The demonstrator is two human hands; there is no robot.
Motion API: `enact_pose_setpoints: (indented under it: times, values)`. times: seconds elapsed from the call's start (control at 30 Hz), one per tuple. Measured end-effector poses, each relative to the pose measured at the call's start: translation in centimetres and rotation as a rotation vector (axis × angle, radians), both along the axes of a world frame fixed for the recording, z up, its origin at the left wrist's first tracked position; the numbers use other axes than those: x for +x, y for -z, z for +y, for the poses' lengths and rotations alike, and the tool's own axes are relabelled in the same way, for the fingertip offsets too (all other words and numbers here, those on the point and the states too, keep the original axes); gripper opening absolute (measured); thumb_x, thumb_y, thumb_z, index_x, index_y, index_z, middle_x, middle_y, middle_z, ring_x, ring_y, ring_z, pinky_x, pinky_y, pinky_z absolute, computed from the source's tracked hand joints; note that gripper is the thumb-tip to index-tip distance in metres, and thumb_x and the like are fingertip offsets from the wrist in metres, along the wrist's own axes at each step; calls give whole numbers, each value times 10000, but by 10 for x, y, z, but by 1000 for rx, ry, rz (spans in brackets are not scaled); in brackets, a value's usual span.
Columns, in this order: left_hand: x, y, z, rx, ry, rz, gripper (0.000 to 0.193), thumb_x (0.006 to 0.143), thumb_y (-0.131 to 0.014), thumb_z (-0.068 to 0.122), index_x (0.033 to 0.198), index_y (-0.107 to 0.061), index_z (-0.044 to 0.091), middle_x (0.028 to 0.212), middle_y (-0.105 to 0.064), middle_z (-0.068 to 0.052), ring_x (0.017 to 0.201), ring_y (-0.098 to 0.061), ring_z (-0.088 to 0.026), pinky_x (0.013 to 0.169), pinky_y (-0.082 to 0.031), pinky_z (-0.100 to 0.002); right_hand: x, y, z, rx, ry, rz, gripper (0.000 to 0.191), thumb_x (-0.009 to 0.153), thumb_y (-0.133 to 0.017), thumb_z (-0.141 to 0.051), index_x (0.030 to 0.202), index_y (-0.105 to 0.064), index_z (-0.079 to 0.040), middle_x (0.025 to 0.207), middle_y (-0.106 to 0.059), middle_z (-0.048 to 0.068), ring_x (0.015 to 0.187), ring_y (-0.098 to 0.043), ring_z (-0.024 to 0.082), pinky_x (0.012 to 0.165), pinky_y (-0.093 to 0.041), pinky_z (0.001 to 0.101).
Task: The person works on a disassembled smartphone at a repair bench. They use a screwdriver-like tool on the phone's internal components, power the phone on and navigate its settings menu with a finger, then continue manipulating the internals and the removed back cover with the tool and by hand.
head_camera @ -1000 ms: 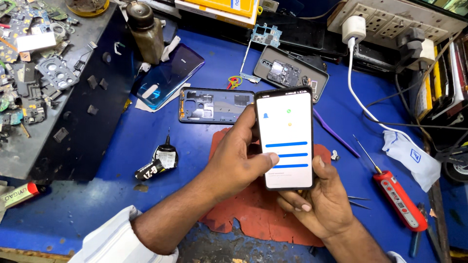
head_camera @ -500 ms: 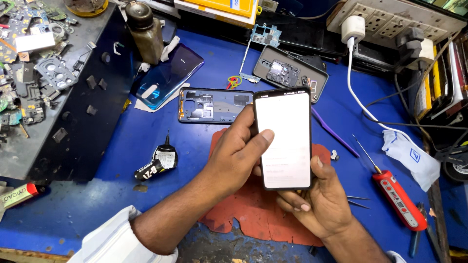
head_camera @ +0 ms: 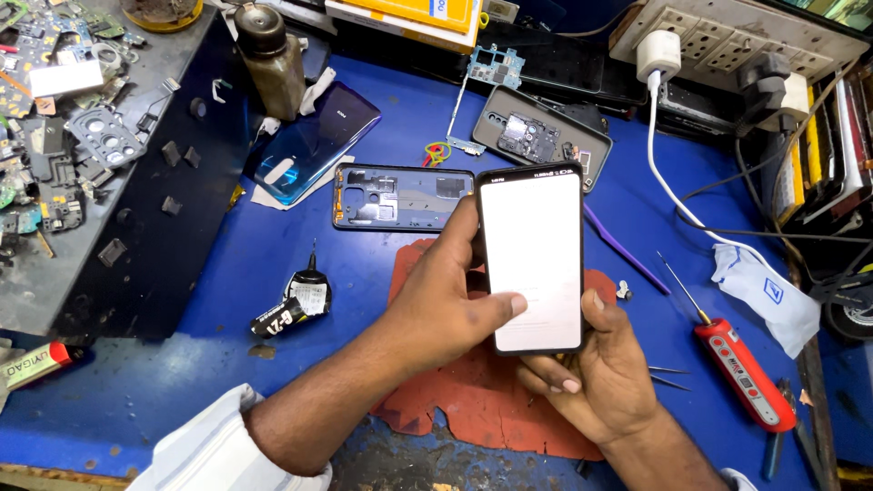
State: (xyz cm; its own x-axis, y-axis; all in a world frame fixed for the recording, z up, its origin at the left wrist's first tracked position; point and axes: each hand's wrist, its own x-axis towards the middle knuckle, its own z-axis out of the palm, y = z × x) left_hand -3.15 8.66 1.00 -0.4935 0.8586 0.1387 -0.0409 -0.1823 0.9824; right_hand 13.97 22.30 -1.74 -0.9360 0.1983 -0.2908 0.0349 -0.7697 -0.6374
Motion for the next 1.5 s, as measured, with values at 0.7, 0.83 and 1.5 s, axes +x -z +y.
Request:
enact_pose_setpoints:
  times: [0.7, 0.83, 1.5]
  values:
    - [-2, -3, -5, 124, -41, -167, 427, 1085, -483, 234, 1447, -530, 13, 1252, -682, -94, 1159, -638, -134, 1006, -527, -296, -3, -7, -4, -8, -68, 44, 623, 1014, -459, -526, 1415, -543, -57, 1288, -677, 295, 503, -412, 82, 536, -371, 271]
    - [-2, -4, -5, 69, 20, -241, 566, 972, -594, 191, 1490, -440, 23, 1238, -675, -113, 1081, -652, -173, 847, -556, -350, -3, -4, -4, -46, -63, 85, 557, 1045, -468, -517, 1379, -554, -80, 1140, -700, 154, 519, -416, 95, 527, -359, 278]
    - [-10, 2, -6, 190, -11, -194, 526, 1102, -353, 359, 1480, -495, 22, 1305, -645, -87, 1188, -627, -142, 1017, -519, -316, 3, 0, 4, 39, -78, 114, 690, 961, -624, -499, 1426, -530, 3, 1319, -670, 278, 545, -418, 64, 579, -405, 262]
